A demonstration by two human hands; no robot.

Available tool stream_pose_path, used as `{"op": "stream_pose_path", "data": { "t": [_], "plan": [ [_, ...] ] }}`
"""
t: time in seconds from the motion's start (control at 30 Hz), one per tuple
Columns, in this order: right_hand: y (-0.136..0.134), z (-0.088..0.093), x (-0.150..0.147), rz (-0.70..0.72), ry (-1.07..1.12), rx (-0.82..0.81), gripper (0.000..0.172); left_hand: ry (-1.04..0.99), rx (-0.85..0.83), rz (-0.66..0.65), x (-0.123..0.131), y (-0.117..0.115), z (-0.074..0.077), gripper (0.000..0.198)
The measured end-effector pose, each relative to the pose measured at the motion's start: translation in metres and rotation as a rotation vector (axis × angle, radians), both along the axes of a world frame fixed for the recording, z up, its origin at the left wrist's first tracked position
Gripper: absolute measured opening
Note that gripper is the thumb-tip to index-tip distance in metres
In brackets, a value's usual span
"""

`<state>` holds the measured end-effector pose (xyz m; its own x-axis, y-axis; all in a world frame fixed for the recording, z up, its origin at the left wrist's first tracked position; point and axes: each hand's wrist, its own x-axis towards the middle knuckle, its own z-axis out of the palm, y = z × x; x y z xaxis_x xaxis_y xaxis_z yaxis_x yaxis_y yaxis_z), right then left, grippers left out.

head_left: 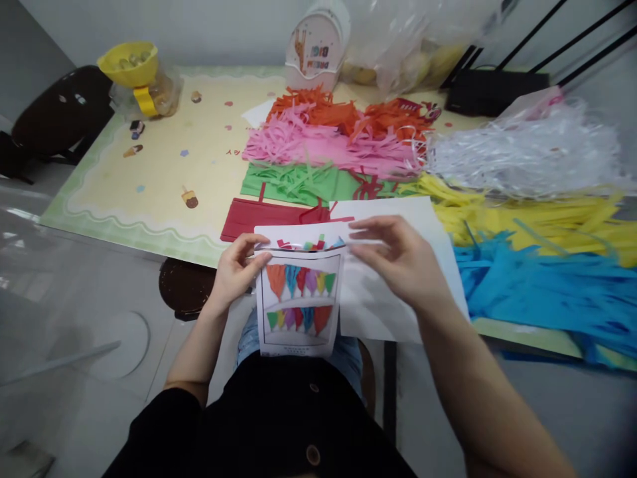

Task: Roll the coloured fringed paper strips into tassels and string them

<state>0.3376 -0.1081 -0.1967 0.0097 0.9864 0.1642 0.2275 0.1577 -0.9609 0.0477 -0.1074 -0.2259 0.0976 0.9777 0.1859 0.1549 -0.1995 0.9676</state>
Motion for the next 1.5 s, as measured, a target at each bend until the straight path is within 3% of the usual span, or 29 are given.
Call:
{"op": "stream_pose_path", "data": {
  "t": [0.1, 0.2, 0.43, 0.57, 0.7, 0.8, 0.93, 1.03, 1.17, 1.3, 1.43, 1.5],
  "plan": [
    [-0.014, -0.026, -0.007, -0.037, 0.121, -0.028, 0.034, -0.006, 0.040, 0.012, 0.002, 0.001, 0.001, 0.022],
    [-0.014, -0.036, -0.018, -0.092, 0.165, -0.028, 0.035, -0.002, 0.063, 0.015, 0.004, 0.000, 0.002, 0.020],
    [-0.014, -0.028, -0.019, -0.182, 0.121, -0.010, 0.026, 0.047, 0.059, 0.148, 0.013, -0.001, 0.002, 0.023],
    [-0.012, -0.022, -0.011, -0.191, 0.058, -0.015, 0.019, -0.001, 0.083, 0.134, 0.015, 0.002, 0.001, 0.025],
    [-0.011, -0.027, -0.003, -0.171, 0.068, -0.067, 0.024, 0.002, 0.038, 0.060, 0.013, 0.001, 0.000, 0.026],
    [-0.013, -0.032, -0.001, -0.157, 0.070, -0.090, 0.027, -0.011, -0.007, 0.081, 0.013, 0.002, -0.003, 0.021],
    [-0.013, -0.036, 0.001, -0.140, 0.130, -0.111, 0.033, -0.195, -0.126, 0.087, 0.013, 0.008, -0.007, 0.032],
    [-0.008, -0.036, 0.003, -0.062, 0.185, -0.157, 0.054, -0.252, -0.233, 0.019, 0.010, 0.015, -0.006, 0.055],
    [-0.002, -0.029, 0.006, 0.080, 0.167, -0.236, 0.036, -0.205, -0.440, -0.057, 0.007, 0.021, 0.005, 0.046],
    [-0.002, -0.019, 0.005, 0.084, 0.094, -0.225, 0.028, -0.194, -0.504, -0.049, 0.008, 0.024, 0.021, 0.041],
    [0.000, -0.013, 0.002, 0.168, 0.064, -0.244, 0.032, -0.124, -0.552, -0.116, 0.008, 0.029, 0.031, 0.054],
    [0.002, -0.011, 0.002, 0.253, 0.080, -0.293, 0.038, -0.078, -0.564, -0.150, 0.006, 0.032, 0.032, 0.048]
  ]
}}
